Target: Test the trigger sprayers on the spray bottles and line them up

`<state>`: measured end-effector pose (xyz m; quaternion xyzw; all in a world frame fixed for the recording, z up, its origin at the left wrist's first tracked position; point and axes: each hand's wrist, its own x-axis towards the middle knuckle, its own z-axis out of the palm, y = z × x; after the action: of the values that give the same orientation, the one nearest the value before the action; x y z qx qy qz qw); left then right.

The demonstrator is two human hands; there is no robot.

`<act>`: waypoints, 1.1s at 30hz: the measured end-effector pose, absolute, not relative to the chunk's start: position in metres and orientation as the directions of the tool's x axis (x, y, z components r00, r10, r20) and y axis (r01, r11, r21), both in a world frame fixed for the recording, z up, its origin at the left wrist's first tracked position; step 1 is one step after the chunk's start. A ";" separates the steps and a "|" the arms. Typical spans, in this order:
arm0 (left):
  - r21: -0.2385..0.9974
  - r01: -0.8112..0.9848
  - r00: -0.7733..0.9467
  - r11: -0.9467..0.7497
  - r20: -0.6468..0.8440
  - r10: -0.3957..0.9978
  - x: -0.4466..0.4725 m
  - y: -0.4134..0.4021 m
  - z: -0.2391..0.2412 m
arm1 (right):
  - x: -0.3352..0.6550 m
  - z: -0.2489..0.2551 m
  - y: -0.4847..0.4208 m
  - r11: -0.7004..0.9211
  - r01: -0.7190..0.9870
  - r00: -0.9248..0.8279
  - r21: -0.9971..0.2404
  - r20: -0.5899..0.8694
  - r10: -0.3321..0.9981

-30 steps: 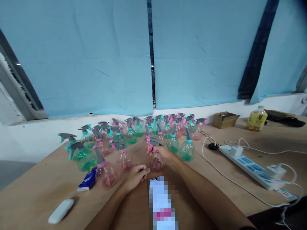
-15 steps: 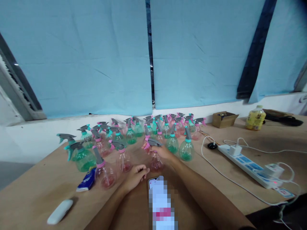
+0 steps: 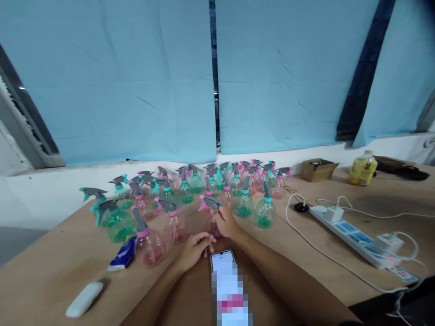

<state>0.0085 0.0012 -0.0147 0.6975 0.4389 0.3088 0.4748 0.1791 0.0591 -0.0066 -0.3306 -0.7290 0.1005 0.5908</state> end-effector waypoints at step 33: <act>0.975 0.189 0.363 -0.115 0.040 0.931 0.009 0.004 -0.025 | 0.166 -0.010 0.053 0.530 0.673 -0.139 -0.515 0.616 0.775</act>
<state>0.0091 0.0040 -0.0251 0.6511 0.4299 0.3656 0.5076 0.1659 0.0527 -0.0104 -0.4812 -0.7525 0.0572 0.4460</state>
